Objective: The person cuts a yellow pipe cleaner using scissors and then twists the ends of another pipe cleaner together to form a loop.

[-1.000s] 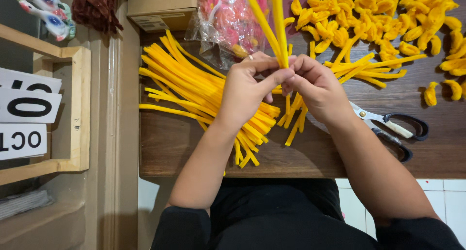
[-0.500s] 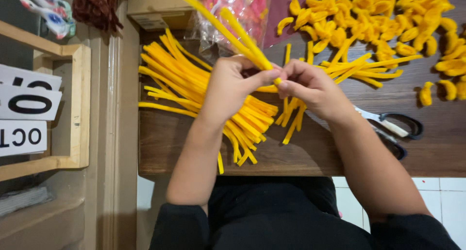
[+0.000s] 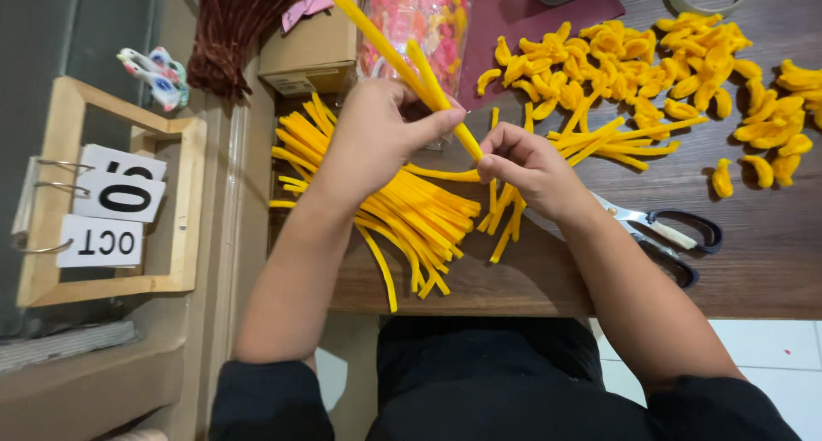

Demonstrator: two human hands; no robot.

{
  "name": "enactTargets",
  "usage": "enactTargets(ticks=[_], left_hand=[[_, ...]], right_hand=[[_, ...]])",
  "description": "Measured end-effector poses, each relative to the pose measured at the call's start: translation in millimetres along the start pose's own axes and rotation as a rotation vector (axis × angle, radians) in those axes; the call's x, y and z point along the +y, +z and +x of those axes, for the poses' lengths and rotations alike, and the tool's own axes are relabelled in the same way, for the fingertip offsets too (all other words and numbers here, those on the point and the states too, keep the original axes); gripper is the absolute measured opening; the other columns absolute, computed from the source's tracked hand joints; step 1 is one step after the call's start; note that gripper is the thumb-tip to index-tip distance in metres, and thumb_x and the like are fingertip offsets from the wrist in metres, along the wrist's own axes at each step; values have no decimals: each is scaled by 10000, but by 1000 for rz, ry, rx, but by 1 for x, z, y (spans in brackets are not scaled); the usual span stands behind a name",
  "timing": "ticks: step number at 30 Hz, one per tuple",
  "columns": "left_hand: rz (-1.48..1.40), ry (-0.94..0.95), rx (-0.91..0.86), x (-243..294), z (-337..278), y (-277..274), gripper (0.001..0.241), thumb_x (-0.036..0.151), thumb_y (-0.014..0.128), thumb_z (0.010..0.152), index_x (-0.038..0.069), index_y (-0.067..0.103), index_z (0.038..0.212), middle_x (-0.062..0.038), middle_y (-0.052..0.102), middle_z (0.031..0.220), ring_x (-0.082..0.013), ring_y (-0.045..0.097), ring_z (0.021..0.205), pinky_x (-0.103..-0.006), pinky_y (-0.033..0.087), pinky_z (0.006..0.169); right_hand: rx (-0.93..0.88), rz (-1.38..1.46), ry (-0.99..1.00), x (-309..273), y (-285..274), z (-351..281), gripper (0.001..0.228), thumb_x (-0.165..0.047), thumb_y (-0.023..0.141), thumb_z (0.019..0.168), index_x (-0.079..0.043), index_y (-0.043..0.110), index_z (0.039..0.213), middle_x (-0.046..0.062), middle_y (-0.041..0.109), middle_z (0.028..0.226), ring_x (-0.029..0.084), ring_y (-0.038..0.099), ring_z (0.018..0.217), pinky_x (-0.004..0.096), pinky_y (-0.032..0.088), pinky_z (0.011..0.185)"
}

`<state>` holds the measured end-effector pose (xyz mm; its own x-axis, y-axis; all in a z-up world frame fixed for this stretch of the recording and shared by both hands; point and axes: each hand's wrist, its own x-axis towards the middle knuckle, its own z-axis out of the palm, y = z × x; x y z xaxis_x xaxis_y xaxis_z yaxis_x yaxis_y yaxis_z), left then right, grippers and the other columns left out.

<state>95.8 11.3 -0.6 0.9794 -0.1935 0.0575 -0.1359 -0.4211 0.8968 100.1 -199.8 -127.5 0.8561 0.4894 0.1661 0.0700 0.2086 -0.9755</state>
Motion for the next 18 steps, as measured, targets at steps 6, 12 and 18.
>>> enactTargets(ticks=[6, 12, 18], left_hand=[[212, -152, -9, 50, -2, -20, 204, 314, 730, 843, 114, 705, 812, 21, 707, 636, -63, 668, 495, -196, 369, 419], [294, -105, -24, 72, 4, -29, 183, 263, 773, 857, 97, 735, 791, 35, 624, 573, -64, 536, 376, -189, 413, 362], [506, -26, -63, 93, 11, -36, 255, 300, 803, 859, 122, 705, 705, 40, 636, 554, -69, 646, 384, -188, 428, 393]], right_hand=[[-28, -33, 122, -15, 3, -1, 95, -194, 609, 969, -108, 569, 955, 8, 614, 825, 93, 576, 766, 242, 451, 754], [-30, 37, 107, -8, 2, -1, 97, -200, 619, 961, -116, 570, 963, 16, 629, 816, 97, 600, 759, 239, 465, 771], [-43, 65, 85, -6, 0, -2, 91, -189, 625, 955, -117, 569, 952, 14, 620, 807, 105, 605, 748, 248, 475, 771]])
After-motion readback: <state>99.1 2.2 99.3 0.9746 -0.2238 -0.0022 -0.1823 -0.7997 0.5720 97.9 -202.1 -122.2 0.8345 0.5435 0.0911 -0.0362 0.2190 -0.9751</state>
